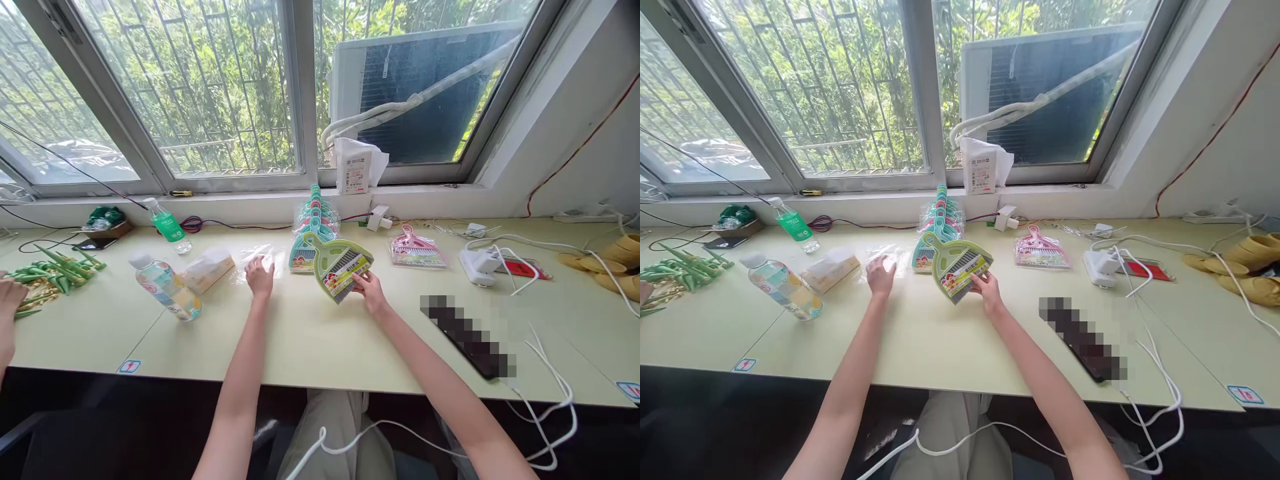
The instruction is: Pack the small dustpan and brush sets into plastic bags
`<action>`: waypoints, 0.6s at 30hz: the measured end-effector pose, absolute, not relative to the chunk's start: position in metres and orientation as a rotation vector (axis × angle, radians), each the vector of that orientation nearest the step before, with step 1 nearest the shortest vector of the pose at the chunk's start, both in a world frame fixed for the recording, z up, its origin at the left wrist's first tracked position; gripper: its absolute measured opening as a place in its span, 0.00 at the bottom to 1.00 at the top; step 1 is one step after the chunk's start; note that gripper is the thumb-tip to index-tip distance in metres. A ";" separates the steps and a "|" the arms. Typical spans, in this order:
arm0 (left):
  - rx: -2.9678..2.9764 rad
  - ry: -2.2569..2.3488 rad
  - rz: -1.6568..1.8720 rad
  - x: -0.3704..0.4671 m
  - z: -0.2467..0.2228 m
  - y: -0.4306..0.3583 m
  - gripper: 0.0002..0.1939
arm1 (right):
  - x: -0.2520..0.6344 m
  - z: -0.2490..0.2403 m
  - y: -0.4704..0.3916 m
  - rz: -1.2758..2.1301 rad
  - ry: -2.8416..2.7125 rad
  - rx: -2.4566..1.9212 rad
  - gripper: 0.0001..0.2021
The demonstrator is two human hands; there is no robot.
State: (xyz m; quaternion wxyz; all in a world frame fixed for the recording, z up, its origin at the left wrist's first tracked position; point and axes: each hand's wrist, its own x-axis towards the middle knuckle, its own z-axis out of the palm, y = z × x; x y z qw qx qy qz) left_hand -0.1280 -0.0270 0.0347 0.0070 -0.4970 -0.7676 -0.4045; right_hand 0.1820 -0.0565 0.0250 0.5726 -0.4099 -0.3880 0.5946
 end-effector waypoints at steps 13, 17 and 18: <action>-1.195 -1.967 -1.503 -0.130 0.054 -0.041 0.13 | 0.184 0.028 -0.056 1.417 -0.984 -0.911 0.23; -1.499 -1.658 -1.701 -0.093 0.061 -0.046 0.11 | 0.181 0.029 -0.057 1.471 -1.056 -0.873 0.24; -1.579 -1.609 -1.716 -0.085 0.061 -0.047 0.11 | 0.180 0.029 -0.058 1.481 -1.073 -0.874 0.24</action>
